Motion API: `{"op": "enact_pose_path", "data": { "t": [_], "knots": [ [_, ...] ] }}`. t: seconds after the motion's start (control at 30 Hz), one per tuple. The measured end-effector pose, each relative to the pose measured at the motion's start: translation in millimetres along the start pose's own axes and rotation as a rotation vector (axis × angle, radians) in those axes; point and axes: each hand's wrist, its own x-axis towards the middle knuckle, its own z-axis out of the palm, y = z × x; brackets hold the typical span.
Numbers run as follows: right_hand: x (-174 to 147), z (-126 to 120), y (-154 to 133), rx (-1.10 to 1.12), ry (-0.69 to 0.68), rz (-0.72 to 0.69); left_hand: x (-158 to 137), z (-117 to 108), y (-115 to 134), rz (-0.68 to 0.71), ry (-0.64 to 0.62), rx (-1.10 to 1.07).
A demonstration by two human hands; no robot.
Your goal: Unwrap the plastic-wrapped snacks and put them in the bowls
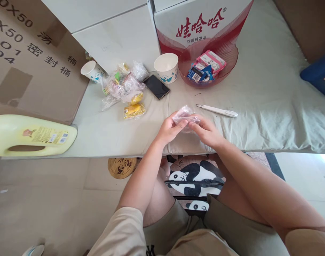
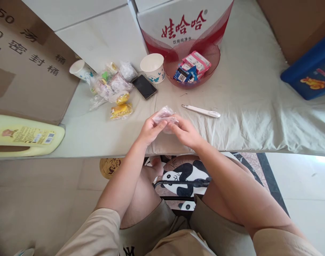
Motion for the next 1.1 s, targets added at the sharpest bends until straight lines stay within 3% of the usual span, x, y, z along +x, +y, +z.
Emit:
{"op": "enact_pose_path", "data": {
  "t": [0.17,0.23,0.3,0.4,0.5,0.67,0.77,0.9,1.0,1.1],
  "knots": [
    [3,-1,2,-0.172,0.282,-0.002,-1,-3,-2,-0.053,-0.009,-0.031],
    [6,-2,4,-0.074,0.259,0.014,-1,-5,-4,-0.097,-0.043,-0.1],
    [7,-2,5,0.045,0.14,0.069,0,-5,-6,-0.109,-0.045,-0.108],
    [5,-1,6,0.144,0.029,0.118,3,-5,-5,-0.076,0.039,-0.024],
    [2,-2,4,0.122,0.086,0.121,6,-4,0,-0.061,0.086,-0.052],
    [-1,-3,0,0.161,0.148,0.104,8,-4,8,-0.065,0.015,-0.191],
    [-3,-3,-1,0.07,0.15,0.132,8,-9,13,-0.048,0.011,-0.248],
    [-2,-3,-5,-0.022,0.293,0.111,8,-21,20,-0.046,0.061,-0.251],
    [12,-6,-16,-0.13,0.332,0.071,8,-28,24,-0.055,0.081,-0.243],
    [54,-7,-34,-0.342,0.334,-0.043,7,-32,23,-0.058,0.086,-0.224]
  ]
}}
